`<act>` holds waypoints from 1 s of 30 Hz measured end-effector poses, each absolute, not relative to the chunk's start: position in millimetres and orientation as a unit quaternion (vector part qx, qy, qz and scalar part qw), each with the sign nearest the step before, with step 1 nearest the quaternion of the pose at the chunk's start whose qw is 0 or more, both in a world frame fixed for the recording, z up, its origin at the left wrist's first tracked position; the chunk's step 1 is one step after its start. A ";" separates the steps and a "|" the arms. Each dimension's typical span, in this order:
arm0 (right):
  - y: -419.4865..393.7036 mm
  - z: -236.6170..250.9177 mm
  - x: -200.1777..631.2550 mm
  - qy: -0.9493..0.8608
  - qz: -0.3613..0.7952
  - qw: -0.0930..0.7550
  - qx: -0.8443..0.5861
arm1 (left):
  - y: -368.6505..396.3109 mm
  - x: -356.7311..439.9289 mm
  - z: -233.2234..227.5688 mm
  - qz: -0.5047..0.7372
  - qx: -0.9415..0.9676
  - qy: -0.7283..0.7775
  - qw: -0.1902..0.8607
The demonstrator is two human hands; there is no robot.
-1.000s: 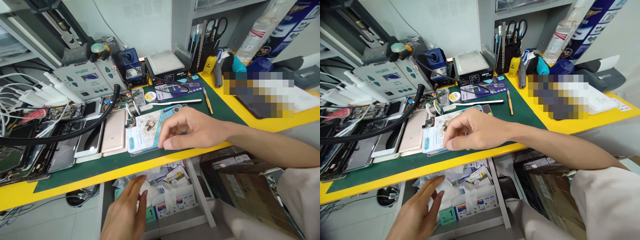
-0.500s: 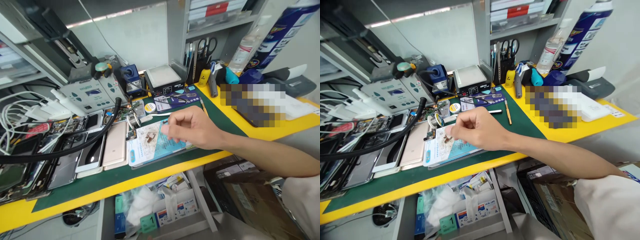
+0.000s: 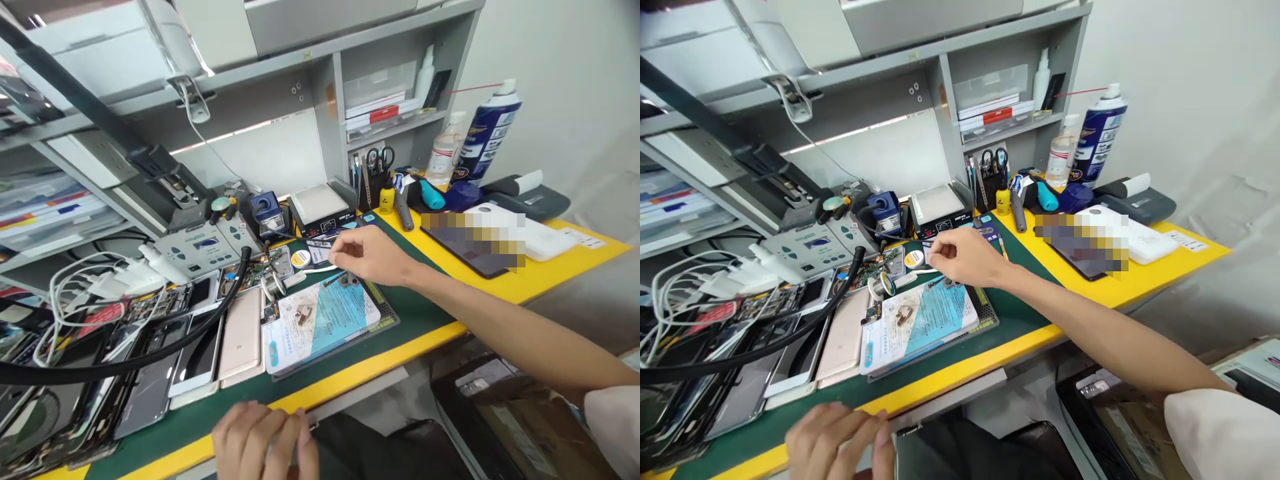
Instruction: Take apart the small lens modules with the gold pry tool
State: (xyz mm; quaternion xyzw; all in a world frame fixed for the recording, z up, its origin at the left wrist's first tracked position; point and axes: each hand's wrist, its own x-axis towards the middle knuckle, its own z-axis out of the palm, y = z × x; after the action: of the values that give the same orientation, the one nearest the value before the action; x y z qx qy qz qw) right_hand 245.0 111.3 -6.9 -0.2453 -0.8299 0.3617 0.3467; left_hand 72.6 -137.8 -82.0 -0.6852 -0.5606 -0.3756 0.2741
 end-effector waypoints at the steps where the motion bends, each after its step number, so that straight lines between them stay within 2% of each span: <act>1: 115.5 -3.0 249.3 -0.849 0.353 0.313 -0.236 | -128.1 65.7 -66.0 -0.378 -0.708 -0.544 0.245; 5: 125.0 10.1 266.1 -0.918 0.295 0.150 -0.217 | -77.1 32.5 -3.0 -0.343 -0.753 -0.546 0.133; 7: 125.7 12.8 271.2 -0.934 0.269 0.083 -0.222 | -49.2 20.6 13.4 -0.319 -0.765 -0.557 0.049; 9: 125.3 12.9 273.4 -0.937 0.260 0.049 -0.229 | -25.9 14.3 16.4 -0.297 -0.791 -0.536 0.012; 18: 119.5 11.5 270.3 -0.927 0.267 0.066 -0.256 | -7.7 -0.8 -13.9 -0.276 -0.817 -0.506 -0.008; 25: 119.1 14.3 265.6 -0.920 0.274 0.084 -0.267 | -19.6 -3.7 -12.0 -0.213 -0.830 -0.515 -0.013; 30: 117.1 10.6 261.3 -0.928 0.236 0.111 -0.266 | -24.2 5.7 -8.9 -0.212 -0.828 -0.519 -0.009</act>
State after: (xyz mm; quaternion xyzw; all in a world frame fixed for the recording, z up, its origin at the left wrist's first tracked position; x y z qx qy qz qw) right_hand 261.3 117.1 10.6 -0.2664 -0.9279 0.2360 0.1113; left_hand 5.7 -24.2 -8.9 -0.8279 -0.5193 -0.2116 -0.0092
